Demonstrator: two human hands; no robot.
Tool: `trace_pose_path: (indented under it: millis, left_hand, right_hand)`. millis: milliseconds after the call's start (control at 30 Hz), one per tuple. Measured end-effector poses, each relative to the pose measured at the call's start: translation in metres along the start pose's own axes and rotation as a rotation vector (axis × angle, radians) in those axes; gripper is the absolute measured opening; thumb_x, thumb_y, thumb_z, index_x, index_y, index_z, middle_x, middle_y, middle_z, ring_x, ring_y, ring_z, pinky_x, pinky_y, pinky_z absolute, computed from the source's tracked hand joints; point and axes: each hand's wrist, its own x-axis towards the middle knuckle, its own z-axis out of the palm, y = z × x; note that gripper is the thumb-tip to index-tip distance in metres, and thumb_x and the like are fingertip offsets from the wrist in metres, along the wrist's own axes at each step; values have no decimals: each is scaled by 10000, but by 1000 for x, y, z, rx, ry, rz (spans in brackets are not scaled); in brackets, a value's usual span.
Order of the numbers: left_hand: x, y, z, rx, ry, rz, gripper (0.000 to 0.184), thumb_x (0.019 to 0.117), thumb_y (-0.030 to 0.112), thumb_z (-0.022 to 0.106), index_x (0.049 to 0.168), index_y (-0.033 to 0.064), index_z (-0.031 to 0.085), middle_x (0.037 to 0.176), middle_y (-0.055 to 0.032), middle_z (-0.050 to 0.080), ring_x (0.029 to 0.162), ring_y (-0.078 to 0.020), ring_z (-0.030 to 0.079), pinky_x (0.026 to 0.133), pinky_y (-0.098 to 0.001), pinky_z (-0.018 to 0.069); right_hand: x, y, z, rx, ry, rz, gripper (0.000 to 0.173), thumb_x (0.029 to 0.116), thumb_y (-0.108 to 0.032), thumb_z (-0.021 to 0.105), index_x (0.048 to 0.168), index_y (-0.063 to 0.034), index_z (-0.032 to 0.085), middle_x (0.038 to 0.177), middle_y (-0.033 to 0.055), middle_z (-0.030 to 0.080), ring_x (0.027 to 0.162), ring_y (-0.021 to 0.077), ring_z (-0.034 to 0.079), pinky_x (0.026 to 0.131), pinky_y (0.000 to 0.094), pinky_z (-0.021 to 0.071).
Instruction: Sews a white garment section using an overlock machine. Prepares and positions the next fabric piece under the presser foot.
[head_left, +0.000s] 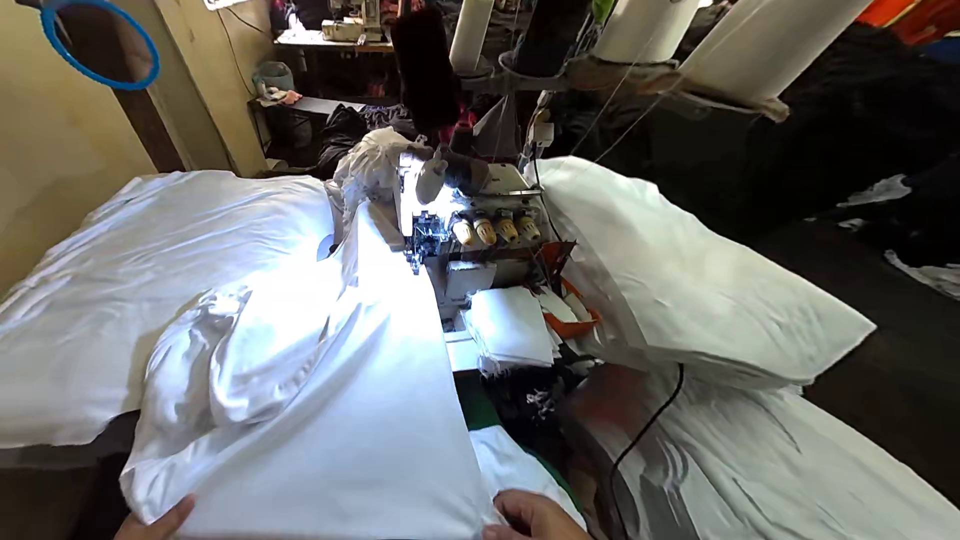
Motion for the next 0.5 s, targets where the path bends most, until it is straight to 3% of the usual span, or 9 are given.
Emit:
trace_pose_path:
  millis: [33,100,233,333,400,500]
  left_hand:
    - [-1,1,-4,133,-51,-46,697,872,35,706,1446,-69,325,1238,-93,601,1076,-90,634,951,-337,558]
    - [-3,-4,-4,273,-102,-95,691,822,58,784,1392,-90,424,1207,-120,646,1056,-112,660,941,-349,568]
    - [-6,-21,18,93,-22,-59,501,918,44,667,1353,-41,432,1111,-31,671,964,-54,684,875,-302,596]
    - [-3,-31,36,15,62,-26,401,971,44,605,1334,-33,453,1090,-19,667,936,-47,686,843,-296,601]
    - [-3,-30,43,-3,105,-16,363,965,42,621,1297,-11,483,1042,-9,690,896,-53,701,789,-296,614]
    - [-4,-26,45,0,119,61,428,925,1,639,1316,-27,469,1090,-6,672,947,-30,685,832,-270,602]
  right_hand:
    - [2,1,2,9,19,33,346,942,-298,728,957,46,691,821,146,660,766,232,633,745,461,528]
    - [6,2,5,20,56,115,386,889,-366,774,940,3,673,808,117,644,769,225,623,742,467,521]
    - [12,4,7,47,94,144,359,925,-376,731,885,-29,647,756,57,585,714,162,566,689,391,479]
    - [13,4,9,70,132,131,343,964,-365,685,892,-31,649,739,44,568,686,142,541,671,365,464]
    - [17,3,11,89,186,145,353,963,-404,680,878,-64,639,695,2,532,639,107,507,629,330,441]
    - [21,3,14,64,233,135,337,978,-379,648,813,-86,621,650,-19,506,609,98,492,603,323,421]
